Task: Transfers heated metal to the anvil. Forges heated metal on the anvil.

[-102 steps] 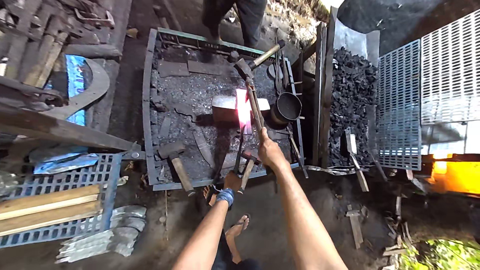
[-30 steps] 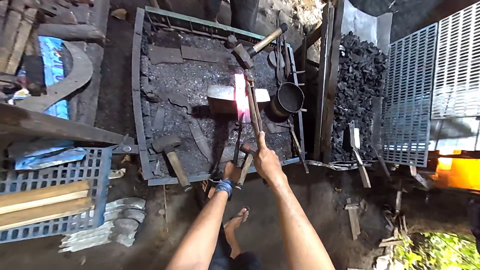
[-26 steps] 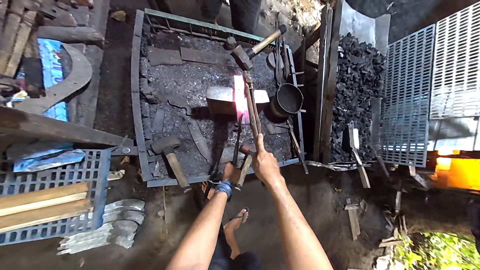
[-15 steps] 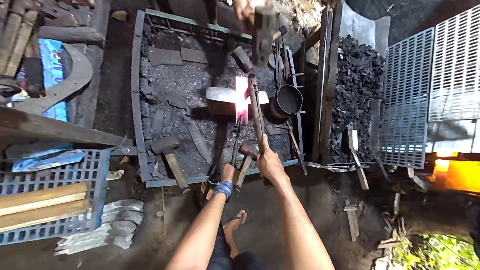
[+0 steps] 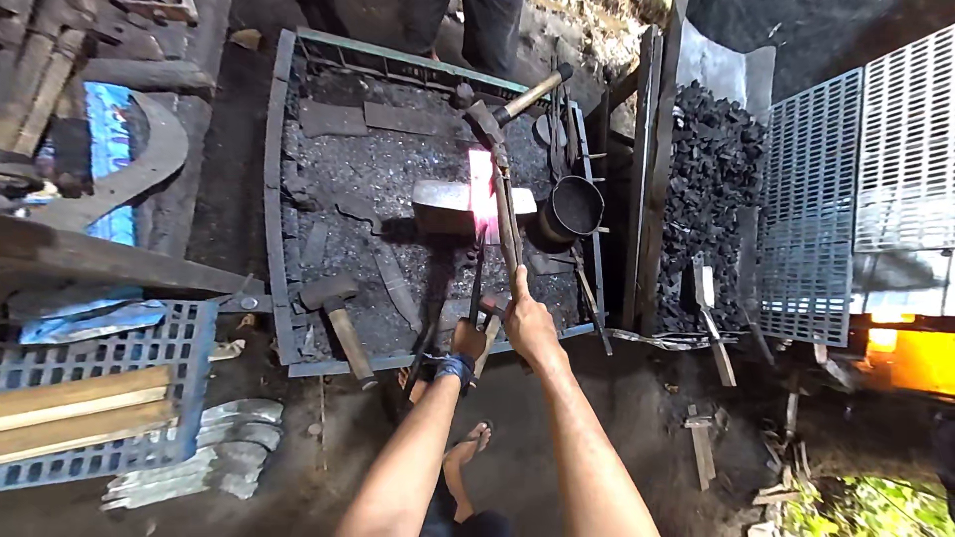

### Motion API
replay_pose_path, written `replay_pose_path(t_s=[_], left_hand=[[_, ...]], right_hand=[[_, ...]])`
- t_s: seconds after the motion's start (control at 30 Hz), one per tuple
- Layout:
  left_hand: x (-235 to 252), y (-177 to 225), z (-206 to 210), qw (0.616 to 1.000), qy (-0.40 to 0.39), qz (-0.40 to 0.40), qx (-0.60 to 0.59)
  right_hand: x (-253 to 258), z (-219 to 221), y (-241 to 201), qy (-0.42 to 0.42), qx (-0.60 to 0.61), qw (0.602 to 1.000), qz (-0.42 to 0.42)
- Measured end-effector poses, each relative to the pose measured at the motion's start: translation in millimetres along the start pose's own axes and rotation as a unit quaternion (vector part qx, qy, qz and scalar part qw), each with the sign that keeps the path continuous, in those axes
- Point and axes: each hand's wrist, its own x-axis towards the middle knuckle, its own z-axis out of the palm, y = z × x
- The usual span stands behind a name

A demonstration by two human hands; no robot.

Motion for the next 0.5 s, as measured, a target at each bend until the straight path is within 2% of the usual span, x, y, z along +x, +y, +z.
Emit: replay_pose_path(t_s=[0.5], left_hand=[[4.6,-4.0,2.3,1.0,0.0,-0.005,-0.005]], right_hand=[[-1.0,12.1,2.3,0.002,-0.017,1.0,0.005]])
